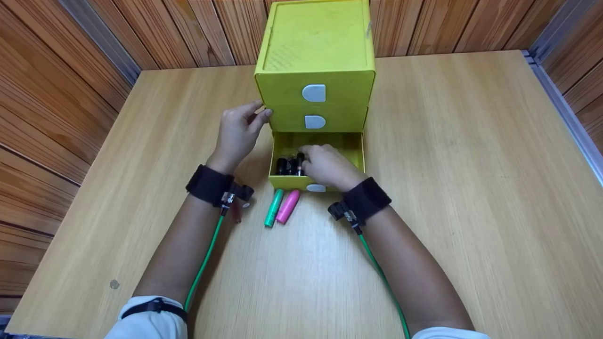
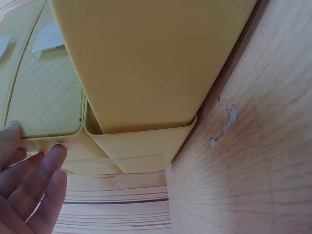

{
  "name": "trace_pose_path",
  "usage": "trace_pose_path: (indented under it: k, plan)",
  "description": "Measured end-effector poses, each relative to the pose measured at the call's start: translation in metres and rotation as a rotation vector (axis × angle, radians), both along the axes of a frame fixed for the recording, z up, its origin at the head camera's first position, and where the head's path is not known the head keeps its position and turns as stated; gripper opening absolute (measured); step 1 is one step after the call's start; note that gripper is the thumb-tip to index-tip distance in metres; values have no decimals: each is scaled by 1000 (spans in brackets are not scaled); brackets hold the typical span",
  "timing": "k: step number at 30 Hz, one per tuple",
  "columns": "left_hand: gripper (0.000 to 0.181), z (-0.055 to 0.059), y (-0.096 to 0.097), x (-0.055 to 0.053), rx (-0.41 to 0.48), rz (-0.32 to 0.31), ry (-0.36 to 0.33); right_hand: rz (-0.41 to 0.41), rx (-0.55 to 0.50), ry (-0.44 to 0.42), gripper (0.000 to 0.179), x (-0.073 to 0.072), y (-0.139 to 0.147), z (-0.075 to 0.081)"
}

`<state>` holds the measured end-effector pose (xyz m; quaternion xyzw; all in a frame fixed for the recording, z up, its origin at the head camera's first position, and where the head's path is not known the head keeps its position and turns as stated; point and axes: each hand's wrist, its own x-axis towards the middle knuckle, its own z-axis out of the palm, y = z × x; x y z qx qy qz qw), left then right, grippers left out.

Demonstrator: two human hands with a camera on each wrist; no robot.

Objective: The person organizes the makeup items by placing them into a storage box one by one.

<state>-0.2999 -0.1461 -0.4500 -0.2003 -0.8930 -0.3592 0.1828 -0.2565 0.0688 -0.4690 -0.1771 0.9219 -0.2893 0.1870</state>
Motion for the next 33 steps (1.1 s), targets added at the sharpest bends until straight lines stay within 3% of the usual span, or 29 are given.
trace_pose_path:
  k: [6, 11, 15, 19, 23, 33]
  plan:
    - [35, -2, -3, -2, 32, 13, -16, 10, -19, 76, 40, 1, -2, 4]
    - [35, -3, -2, -2, 43, 10, -31, 85, -55, 271, 34, 9, 0, 18]
    - [36, -2, -1, -2, 22, 6, -39, 137, -93, 392, 23, 25, 0, 35]
    - [36, 2, -1, -4, 7, 3, -35, 233, -36, 342, 16, 42, -4, 47]
    - [36, 4, -2, -5, 5, -3, -14, 339, 48, 275, 18, 52, -15, 45]
    - [35, 1, -5, 0, -2, 8, -23, 377, 175, 222, 10, 60, -33, 24]
